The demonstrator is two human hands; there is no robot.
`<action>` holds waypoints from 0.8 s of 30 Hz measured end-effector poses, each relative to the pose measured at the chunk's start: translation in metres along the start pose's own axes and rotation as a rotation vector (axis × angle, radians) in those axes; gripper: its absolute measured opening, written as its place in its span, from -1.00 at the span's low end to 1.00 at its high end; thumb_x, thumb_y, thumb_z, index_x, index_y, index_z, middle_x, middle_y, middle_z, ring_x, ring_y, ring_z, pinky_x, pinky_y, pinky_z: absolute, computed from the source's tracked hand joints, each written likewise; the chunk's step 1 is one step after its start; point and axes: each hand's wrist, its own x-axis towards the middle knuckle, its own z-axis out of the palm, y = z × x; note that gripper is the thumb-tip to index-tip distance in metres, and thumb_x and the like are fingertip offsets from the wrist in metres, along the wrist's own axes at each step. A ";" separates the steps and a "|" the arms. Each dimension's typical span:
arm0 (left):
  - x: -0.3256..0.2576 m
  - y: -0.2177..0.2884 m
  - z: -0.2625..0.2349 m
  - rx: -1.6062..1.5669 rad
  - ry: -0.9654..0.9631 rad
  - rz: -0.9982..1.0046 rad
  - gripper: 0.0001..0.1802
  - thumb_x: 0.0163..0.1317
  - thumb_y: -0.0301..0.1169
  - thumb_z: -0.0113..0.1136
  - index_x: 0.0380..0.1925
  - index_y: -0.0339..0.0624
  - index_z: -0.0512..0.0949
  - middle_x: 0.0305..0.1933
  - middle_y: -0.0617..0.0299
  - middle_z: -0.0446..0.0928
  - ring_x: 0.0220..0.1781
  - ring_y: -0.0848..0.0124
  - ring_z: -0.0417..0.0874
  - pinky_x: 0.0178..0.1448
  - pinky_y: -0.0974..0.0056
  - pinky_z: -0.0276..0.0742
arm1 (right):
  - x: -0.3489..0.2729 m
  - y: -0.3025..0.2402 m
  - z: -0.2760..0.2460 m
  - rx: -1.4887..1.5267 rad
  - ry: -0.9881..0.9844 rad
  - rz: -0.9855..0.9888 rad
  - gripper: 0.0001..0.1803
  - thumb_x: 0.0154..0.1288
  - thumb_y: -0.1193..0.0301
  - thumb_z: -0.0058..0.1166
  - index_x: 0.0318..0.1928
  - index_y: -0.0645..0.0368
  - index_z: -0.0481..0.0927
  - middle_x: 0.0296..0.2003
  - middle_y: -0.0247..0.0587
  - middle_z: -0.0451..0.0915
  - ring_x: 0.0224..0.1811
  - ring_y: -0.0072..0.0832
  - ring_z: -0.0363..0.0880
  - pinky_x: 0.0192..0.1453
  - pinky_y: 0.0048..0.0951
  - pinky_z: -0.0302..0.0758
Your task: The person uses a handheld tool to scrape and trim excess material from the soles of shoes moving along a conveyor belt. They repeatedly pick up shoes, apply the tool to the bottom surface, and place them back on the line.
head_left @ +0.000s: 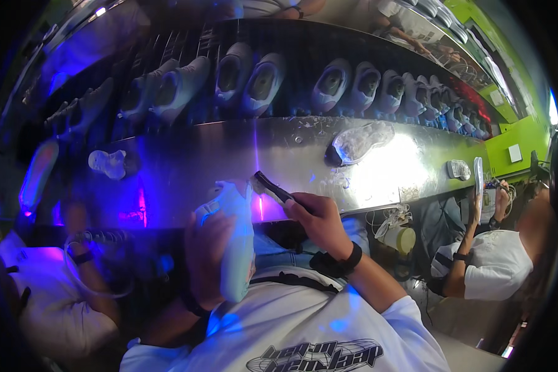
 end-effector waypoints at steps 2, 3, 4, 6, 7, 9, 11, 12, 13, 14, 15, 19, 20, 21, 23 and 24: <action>-0.005 -0.001 0.002 -0.008 0.018 0.004 -0.17 0.08 -0.26 0.55 0.32 -0.15 0.34 0.27 -0.06 0.55 0.36 -0.08 0.58 0.65 -0.41 0.08 | 0.001 0.001 0.005 0.010 -0.010 0.004 -0.70 0.54 0.28 0.16 -0.23 0.32 0.67 -0.63 -0.22 0.37 -0.55 -0.60 0.29 -0.45 -0.31 0.31; -0.006 0.000 0.003 -0.010 0.022 -0.003 -0.17 0.08 -0.26 0.55 0.32 -0.15 0.34 0.27 -0.05 0.55 0.35 -0.07 0.58 0.65 -0.41 0.08 | 0.000 0.002 0.006 0.009 -0.013 0.001 -0.69 0.54 0.28 0.16 -0.22 0.32 0.67 -0.62 -0.22 0.38 -0.54 -0.60 0.29 -0.44 -0.31 0.31; -0.007 0.000 0.003 -0.011 0.026 -0.010 -0.17 0.08 -0.26 0.55 0.32 -0.15 0.34 0.27 -0.05 0.55 0.35 -0.07 0.58 0.65 -0.41 0.08 | -0.001 0.002 0.007 0.009 -0.017 0.000 -0.69 0.54 0.28 0.17 -0.22 0.32 0.67 -0.62 -0.22 0.39 -0.54 -0.61 0.29 -0.44 -0.31 0.32; -0.009 -0.002 0.004 -0.028 0.044 -0.004 -0.18 0.09 -0.26 0.54 0.32 -0.15 0.33 0.26 -0.05 0.55 0.34 -0.08 0.58 0.65 -0.42 0.07 | -0.007 0.002 0.010 0.037 -0.016 -0.028 -0.70 0.55 0.29 0.17 -0.20 0.33 0.69 -0.62 -0.24 0.39 -0.53 -0.61 0.29 -0.44 -0.34 0.31; -0.010 -0.003 0.004 -0.036 0.055 -0.001 -0.18 0.10 -0.25 0.54 0.32 -0.16 0.33 0.26 -0.05 0.55 0.34 -0.08 0.58 0.66 -0.42 0.06 | -0.010 0.002 0.011 0.050 -0.016 -0.043 -0.70 0.56 0.29 0.17 -0.18 0.34 0.69 -0.62 -0.25 0.39 -0.53 -0.62 0.29 -0.44 -0.35 0.30; -0.013 -0.003 0.004 -0.031 0.050 -0.011 -0.20 0.11 -0.25 0.53 0.31 -0.15 0.34 0.25 -0.05 0.55 0.35 -0.09 0.58 0.65 -0.43 0.06 | -0.019 0.003 0.009 0.108 -0.108 0.035 -0.68 0.58 0.28 0.17 -0.17 0.33 0.73 -0.54 -0.41 0.48 -0.45 -0.70 0.36 -0.38 -0.47 0.31; -0.013 -0.004 0.005 -0.028 0.052 -0.013 -0.21 0.11 -0.24 0.52 0.31 -0.16 0.34 0.24 -0.06 0.55 0.35 -0.09 0.57 0.65 -0.44 0.07 | -0.031 -0.007 0.005 0.133 -0.147 0.105 -0.68 0.59 0.28 0.18 -0.08 0.36 0.76 -0.48 -0.47 0.56 -0.40 -0.73 0.42 -0.33 -0.55 0.35; -0.013 -0.004 0.006 -0.027 0.054 -0.013 -0.21 0.11 -0.25 0.51 0.30 -0.16 0.34 0.24 -0.06 0.54 0.35 -0.09 0.57 0.65 -0.44 0.07 | -0.037 -0.004 0.007 0.177 -0.134 0.064 -0.69 0.58 0.30 0.18 -0.08 0.37 0.75 -0.52 -0.44 0.52 -0.44 -0.71 0.39 -0.36 -0.51 0.33; -0.013 -0.005 0.006 -0.025 0.056 -0.013 -0.22 0.11 -0.25 0.51 0.30 -0.16 0.34 0.23 -0.06 0.54 0.35 -0.09 0.57 0.64 -0.45 0.07 | -0.042 0.001 0.009 0.221 -0.120 0.021 -0.70 0.58 0.31 0.19 -0.07 0.37 0.74 -0.56 -0.42 0.49 -0.47 -0.69 0.35 -0.40 -0.47 0.31; -0.013 -0.005 0.007 -0.024 0.059 -0.013 -0.22 0.11 -0.25 0.51 0.30 -0.16 0.34 0.23 -0.06 0.54 0.35 -0.10 0.57 0.65 -0.45 0.07 | -0.045 0.003 0.010 0.266 -0.106 -0.022 -0.71 0.57 0.32 0.19 -0.07 0.38 0.73 -0.59 -0.39 0.45 -0.51 -0.67 0.31 -0.43 -0.44 0.29; -0.013 -0.006 0.007 -0.023 0.062 -0.012 -0.22 0.11 -0.26 0.50 0.30 -0.17 0.34 0.23 -0.06 0.54 0.35 -0.10 0.57 0.65 -0.44 0.07 | -0.046 0.003 0.008 0.254 -0.108 -0.032 -0.73 0.56 0.35 0.20 -0.07 0.37 0.74 -0.58 -0.34 0.47 -0.51 -0.65 0.34 -0.43 -0.42 0.31; -0.019 -0.009 0.006 0.016 0.061 -0.014 -0.22 0.09 -0.26 0.51 0.29 -0.18 0.35 0.23 -0.06 0.54 0.35 -0.09 0.57 0.66 -0.42 0.07 | -0.036 -0.013 0.008 0.041 -0.063 -0.047 -0.74 0.54 0.36 0.22 -0.06 0.36 0.74 -0.56 -0.23 0.49 -0.52 -0.60 0.36 -0.44 -0.38 0.33; -0.017 -0.008 0.005 0.015 0.052 -0.018 -0.23 0.10 -0.28 0.50 0.29 -0.18 0.36 0.24 -0.06 0.54 0.36 -0.09 0.57 0.66 -0.42 0.07 | -0.037 -0.014 0.008 0.033 -0.058 -0.060 -0.74 0.54 0.35 0.22 -0.05 0.36 0.74 -0.56 -0.20 0.50 -0.53 -0.58 0.37 -0.44 -0.37 0.33; -0.014 -0.006 0.004 0.015 0.044 -0.023 -0.25 0.11 -0.29 0.50 0.28 -0.19 0.37 0.24 -0.06 0.54 0.37 -0.09 0.56 0.66 -0.42 0.07 | -0.037 -0.014 0.008 0.025 -0.053 -0.073 -0.74 0.54 0.35 0.23 -0.05 0.35 0.74 -0.56 -0.16 0.50 -0.54 -0.56 0.37 -0.44 -0.37 0.33; -0.014 -0.004 0.002 0.004 0.045 -0.037 -0.27 0.13 -0.32 0.49 0.28 -0.20 0.39 0.24 -0.06 0.55 0.39 -0.09 0.55 0.66 -0.41 0.07 | -0.045 -0.016 0.005 0.087 -0.113 -0.051 -0.72 0.53 0.33 0.24 -0.04 0.35 0.74 -0.55 -0.12 0.54 -0.55 -0.52 0.40 -0.44 -0.36 0.34; -0.013 -0.004 0.002 -0.013 0.052 -0.042 -0.29 0.15 -0.34 0.49 0.28 -0.20 0.39 0.25 -0.06 0.55 0.40 -0.08 0.55 0.66 -0.41 0.07 | -0.049 -0.019 0.002 0.118 -0.142 -0.040 -0.72 0.53 0.32 0.24 -0.04 0.35 0.74 -0.54 -0.10 0.56 -0.55 -0.51 0.41 -0.44 -0.36 0.35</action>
